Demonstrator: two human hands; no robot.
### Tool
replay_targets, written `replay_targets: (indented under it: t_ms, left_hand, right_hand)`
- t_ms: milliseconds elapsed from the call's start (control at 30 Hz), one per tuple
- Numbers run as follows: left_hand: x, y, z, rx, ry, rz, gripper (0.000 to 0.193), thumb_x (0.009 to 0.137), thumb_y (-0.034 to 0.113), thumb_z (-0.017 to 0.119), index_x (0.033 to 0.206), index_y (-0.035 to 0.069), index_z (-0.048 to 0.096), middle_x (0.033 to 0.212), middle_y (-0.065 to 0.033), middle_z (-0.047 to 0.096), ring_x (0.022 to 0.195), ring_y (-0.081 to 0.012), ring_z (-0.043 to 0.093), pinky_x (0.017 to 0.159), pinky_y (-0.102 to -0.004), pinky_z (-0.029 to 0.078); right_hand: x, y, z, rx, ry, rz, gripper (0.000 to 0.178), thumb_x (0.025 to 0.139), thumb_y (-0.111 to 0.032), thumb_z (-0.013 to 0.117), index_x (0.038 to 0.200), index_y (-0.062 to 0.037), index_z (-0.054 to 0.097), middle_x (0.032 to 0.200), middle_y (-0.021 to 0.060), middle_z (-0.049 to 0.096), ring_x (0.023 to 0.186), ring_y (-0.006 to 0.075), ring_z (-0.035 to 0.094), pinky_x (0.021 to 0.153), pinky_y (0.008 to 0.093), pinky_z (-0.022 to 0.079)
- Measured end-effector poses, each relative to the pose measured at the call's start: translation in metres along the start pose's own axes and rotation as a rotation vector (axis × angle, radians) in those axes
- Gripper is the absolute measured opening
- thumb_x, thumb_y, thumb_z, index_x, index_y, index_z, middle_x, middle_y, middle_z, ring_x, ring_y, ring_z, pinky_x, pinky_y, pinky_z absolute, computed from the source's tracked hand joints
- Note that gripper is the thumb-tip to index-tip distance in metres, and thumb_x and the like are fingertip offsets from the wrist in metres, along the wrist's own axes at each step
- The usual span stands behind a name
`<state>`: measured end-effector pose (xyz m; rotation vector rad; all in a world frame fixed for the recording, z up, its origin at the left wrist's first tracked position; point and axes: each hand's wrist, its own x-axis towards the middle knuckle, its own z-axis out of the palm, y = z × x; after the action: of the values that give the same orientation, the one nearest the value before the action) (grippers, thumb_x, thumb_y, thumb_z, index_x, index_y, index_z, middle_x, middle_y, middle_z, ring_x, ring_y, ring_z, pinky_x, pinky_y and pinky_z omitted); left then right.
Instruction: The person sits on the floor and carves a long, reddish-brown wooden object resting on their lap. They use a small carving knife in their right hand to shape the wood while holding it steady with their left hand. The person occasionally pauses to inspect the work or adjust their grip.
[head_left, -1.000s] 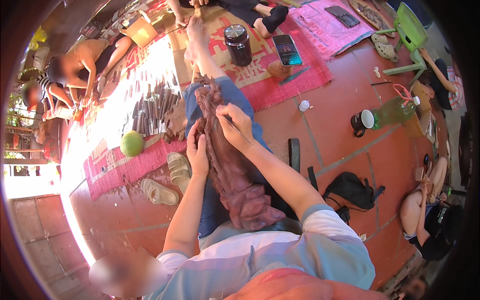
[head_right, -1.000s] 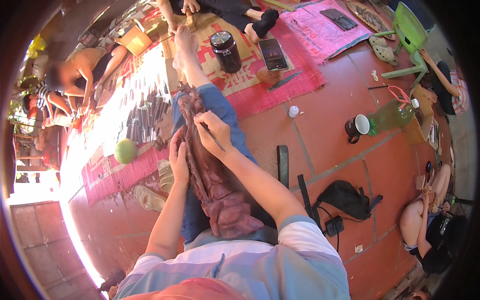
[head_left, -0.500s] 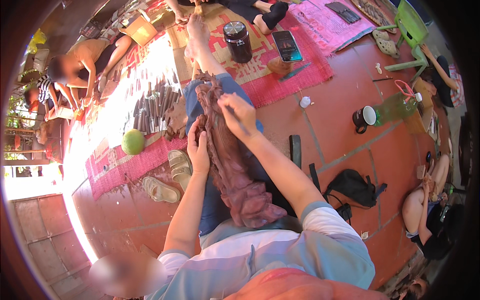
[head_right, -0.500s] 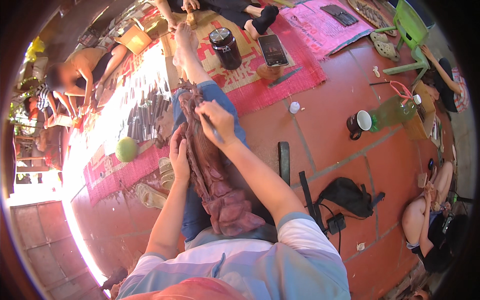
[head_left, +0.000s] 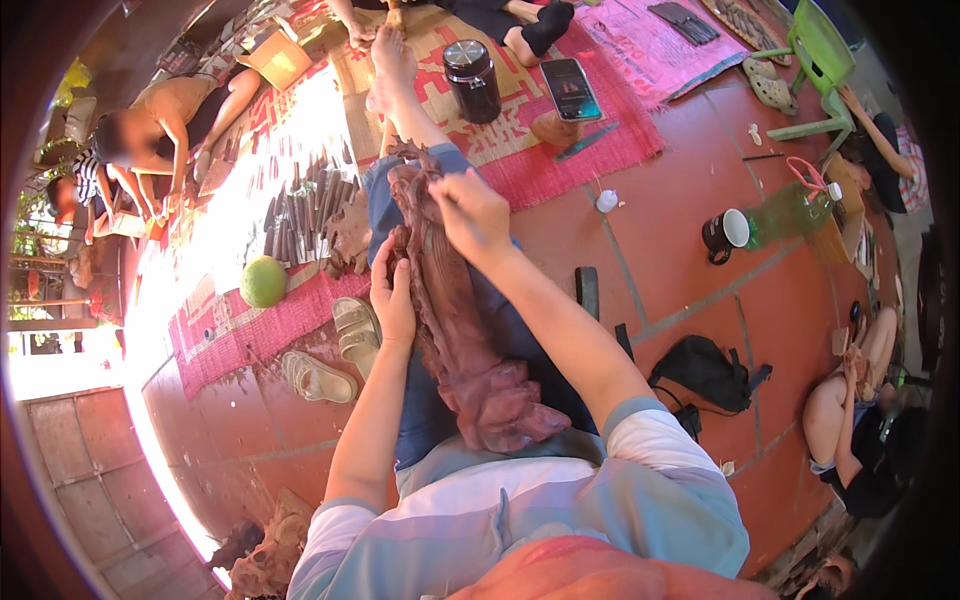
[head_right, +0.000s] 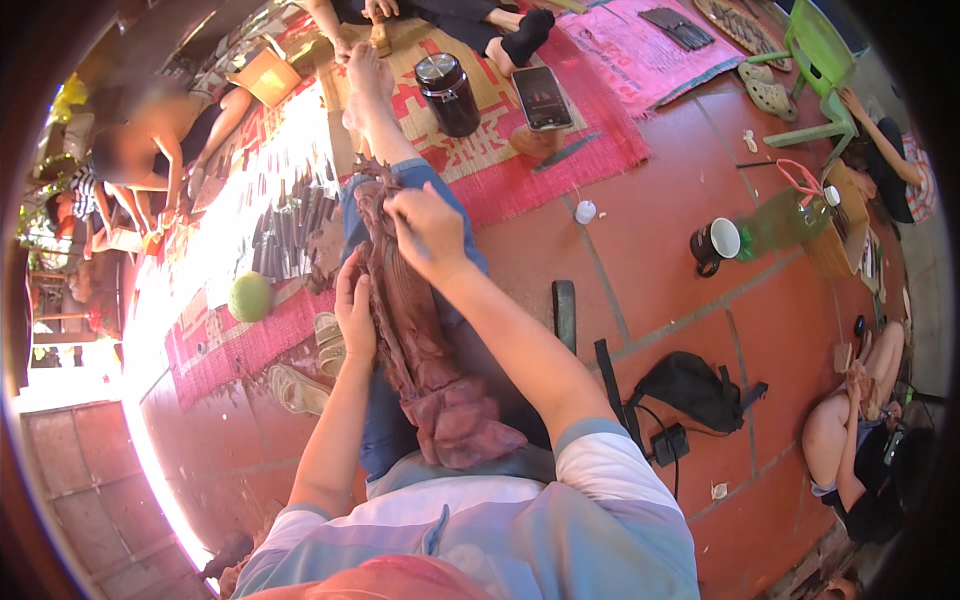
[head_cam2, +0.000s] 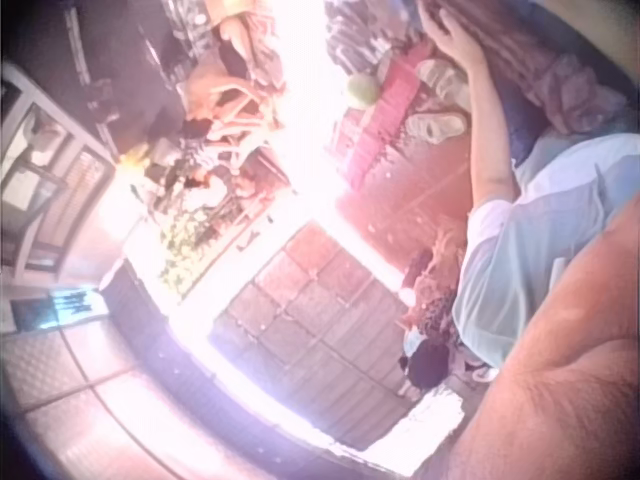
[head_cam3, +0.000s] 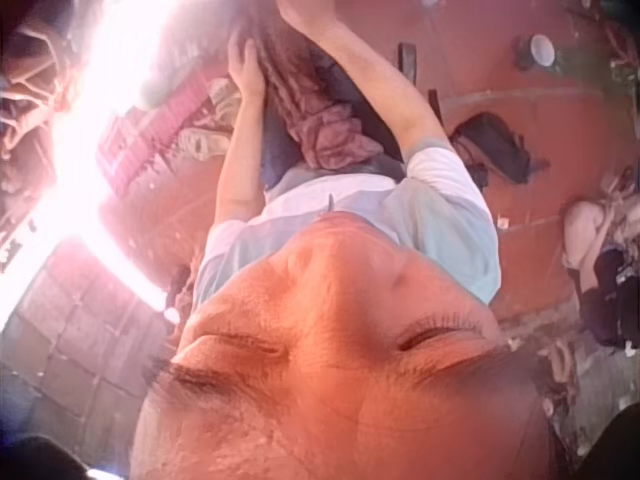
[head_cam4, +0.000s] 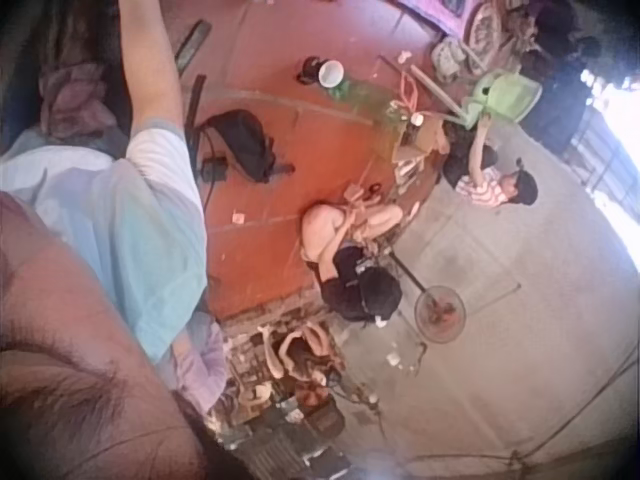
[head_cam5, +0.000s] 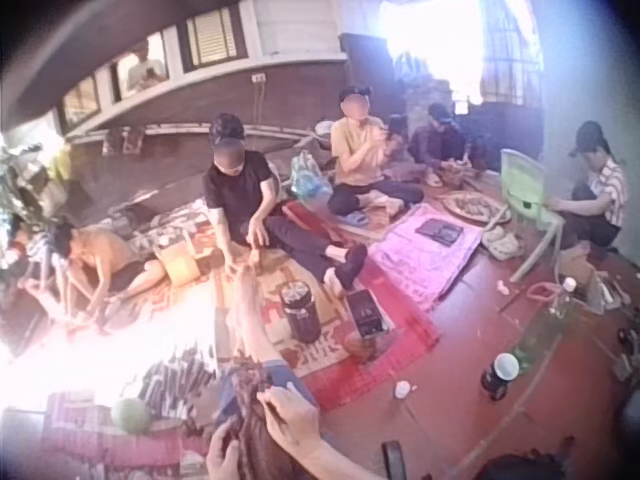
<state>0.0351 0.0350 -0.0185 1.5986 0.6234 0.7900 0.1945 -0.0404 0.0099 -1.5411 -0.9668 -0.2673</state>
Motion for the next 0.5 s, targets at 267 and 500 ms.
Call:
replay_targets:
  t_ms: [267, 500]
  left_hand:
    - [0.001, 0.004, 0.002, -0.001, -0.008, 0.01, 0.04, 0.095, 0.005, 0.051, 0.135, -0.001, 0.048, 0.139, -0.0119, 0.051, 0.127, -0.02, 0.047, 0.109, -0.0321, 0.033]
    - [-0.001, 0.001, 0.0, 0.022, 0.009, 0.005, 0.041, 0.094, 0.006, 0.053, 0.134, -0.001, 0.05, 0.137, -0.0103, 0.053, 0.127, -0.0192, 0.047, 0.109, -0.032, 0.033]
  right_hand:
    - [-0.001, -0.001, 0.007, -0.075, 0.036, -0.036, 0.008, 0.081, -0.006, 0.064, 0.087, -0.0112, 0.061, 0.077, 0.0065, 0.063, 0.078, 0.0312, 0.064, 0.093, 0.0488, 0.049]
    - [0.007, -0.006, -0.002, -0.09, -0.001, -0.052, 0.014, 0.078, -0.005, 0.063, 0.089, -0.0116, 0.06, 0.081, 0.0052, 0.063, 0.08, 0.0286, 0.064, 0.096, 0.0485, 0.047]
